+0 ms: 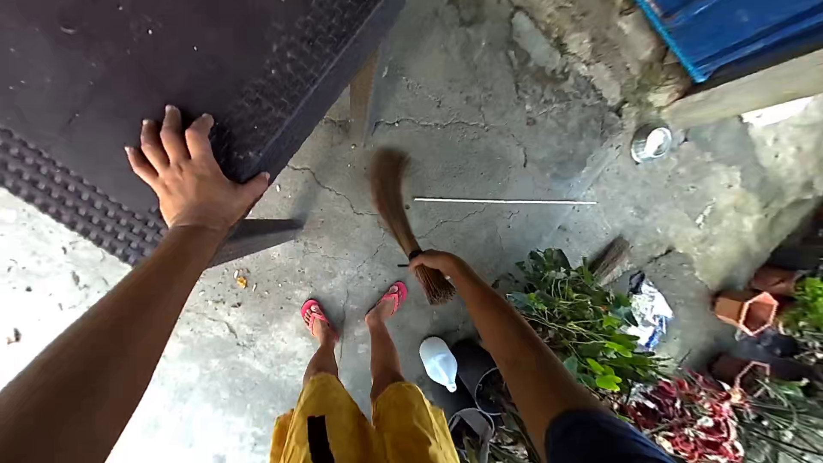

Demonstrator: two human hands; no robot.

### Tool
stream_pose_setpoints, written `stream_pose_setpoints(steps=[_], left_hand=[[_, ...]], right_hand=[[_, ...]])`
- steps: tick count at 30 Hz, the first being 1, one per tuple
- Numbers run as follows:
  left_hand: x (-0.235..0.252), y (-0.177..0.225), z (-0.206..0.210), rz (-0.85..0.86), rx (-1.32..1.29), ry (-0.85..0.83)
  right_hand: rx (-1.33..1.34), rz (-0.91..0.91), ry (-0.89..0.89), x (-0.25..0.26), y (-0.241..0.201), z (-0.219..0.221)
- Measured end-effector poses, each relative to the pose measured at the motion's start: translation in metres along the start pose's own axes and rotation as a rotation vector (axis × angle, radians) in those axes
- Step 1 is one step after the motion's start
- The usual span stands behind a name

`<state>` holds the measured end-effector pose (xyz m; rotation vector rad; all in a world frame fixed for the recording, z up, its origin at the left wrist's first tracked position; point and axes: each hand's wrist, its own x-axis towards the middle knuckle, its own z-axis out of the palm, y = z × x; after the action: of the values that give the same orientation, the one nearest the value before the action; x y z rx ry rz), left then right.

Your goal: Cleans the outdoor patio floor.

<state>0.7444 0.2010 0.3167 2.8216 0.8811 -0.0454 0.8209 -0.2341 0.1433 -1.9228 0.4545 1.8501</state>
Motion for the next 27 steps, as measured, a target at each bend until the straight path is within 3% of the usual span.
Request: stream_pose_setpoints(steps=[3, 8, 10, 13, 15, 17, 20, 24, 27], left_hand=[[0.000, 0.000, -0.001, 0.002, 0.007, 0.004], [0.001, 0.000, -0.003, 0.004, 0.014, 0.005], [0.002, -0.001, -0.001, 0.005, 0.018, 0.007], [0.002, -0.001, 0.000, -0.004, 0.028, -0.002], [0.001, -0.002, 0.002, -0.004, 0.028, 0.009], [0.001, -0.002, 0.002, -0.002, 0.027, 0.017], [0.001, -0.004, 0.003, 0.007, 0.026, 0.034], [-0.001, -0.003, 0.002, 0.002, 0.031, 0.018], [0.000, -0.003, 0.002, -0.006, 0.037, 0.006]], right_hand=[[0.065, -0.060, -0.161, -0.050, 0.031, 0.004], [0.418, -0.096, 0.000, -0.117, 0.069, -0.011], [0.518, -0.112, 0.152, -0.113, 0.046, -0.004], [0.672, -0.178, 0.194, -0.047, -0.002, 0.022], [0.618, -0.196, 0.097, -0.006, -0.042, 0.055], [0.343, -0.154, -0.091, 0.016, -0.078, 0.089], [0.078, -0.080, -0.387, 0.013, -0.097, 0.111], [0.167, -0.178, -0.381, -0.035, -0.029, 0.097], [0.311, -0.220, -0.097, -0.061, 0.026, 0.112]])
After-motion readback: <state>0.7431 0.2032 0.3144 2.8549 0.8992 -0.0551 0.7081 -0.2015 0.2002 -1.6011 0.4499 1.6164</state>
